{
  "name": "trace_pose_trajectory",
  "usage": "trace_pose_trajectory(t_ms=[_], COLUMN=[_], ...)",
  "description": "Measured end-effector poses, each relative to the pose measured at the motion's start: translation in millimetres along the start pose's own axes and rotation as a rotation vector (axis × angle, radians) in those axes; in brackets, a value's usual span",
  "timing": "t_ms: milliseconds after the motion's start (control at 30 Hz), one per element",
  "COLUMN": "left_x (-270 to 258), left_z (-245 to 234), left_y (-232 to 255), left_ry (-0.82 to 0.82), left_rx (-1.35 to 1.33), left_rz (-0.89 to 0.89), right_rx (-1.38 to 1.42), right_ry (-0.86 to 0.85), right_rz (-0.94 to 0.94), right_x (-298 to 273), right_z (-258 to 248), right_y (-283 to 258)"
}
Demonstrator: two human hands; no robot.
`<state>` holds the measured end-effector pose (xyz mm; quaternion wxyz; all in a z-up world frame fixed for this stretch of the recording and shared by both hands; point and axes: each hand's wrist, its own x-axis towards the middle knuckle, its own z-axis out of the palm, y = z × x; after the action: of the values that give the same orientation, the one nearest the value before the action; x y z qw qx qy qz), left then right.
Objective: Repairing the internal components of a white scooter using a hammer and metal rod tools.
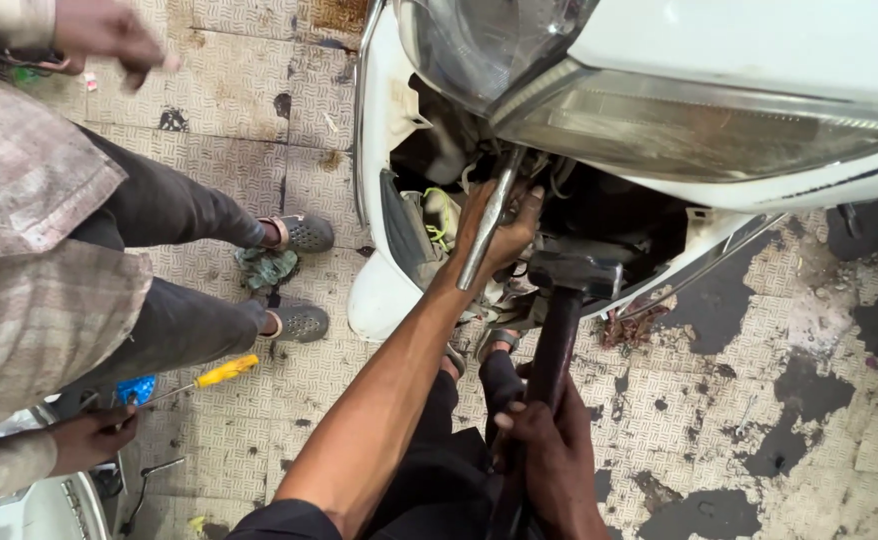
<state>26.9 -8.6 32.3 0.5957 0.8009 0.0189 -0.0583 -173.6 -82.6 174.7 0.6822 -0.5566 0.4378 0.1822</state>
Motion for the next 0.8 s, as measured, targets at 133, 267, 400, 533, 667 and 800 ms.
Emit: trace_pose_trajectory(t_ms=[133,267,400,533,667,800], left_x=[3,4,0,-5,-5,-5], left_z=[5,4,4,10,1,-15], left_y=[-11,-13,-20,-27,-25,26], left_ry=[0.037,0.022,-0.002,0.057,0.122,-0.014], left_rx=[0.075,0.096,0.063,-0.019,-0.145,-0.128], left_rz=[0.024,0.038,0.038,0.005,0.002,-0.011], right_rx=[-0.050,0.187,0.189,-0.035,-0.008,0.320], right_ry=[0.096,0.097,-0.096,-0.293,-0.385,-0.480], right_rz=[0.031,-0.339,-0.433,-0.136,-0.080,0.170], right_x=[-6,2,12,-22,-12,45], right_z=[-3,-6,33,47,11,-82], right_y=[-9,8,20,-14,57,172])
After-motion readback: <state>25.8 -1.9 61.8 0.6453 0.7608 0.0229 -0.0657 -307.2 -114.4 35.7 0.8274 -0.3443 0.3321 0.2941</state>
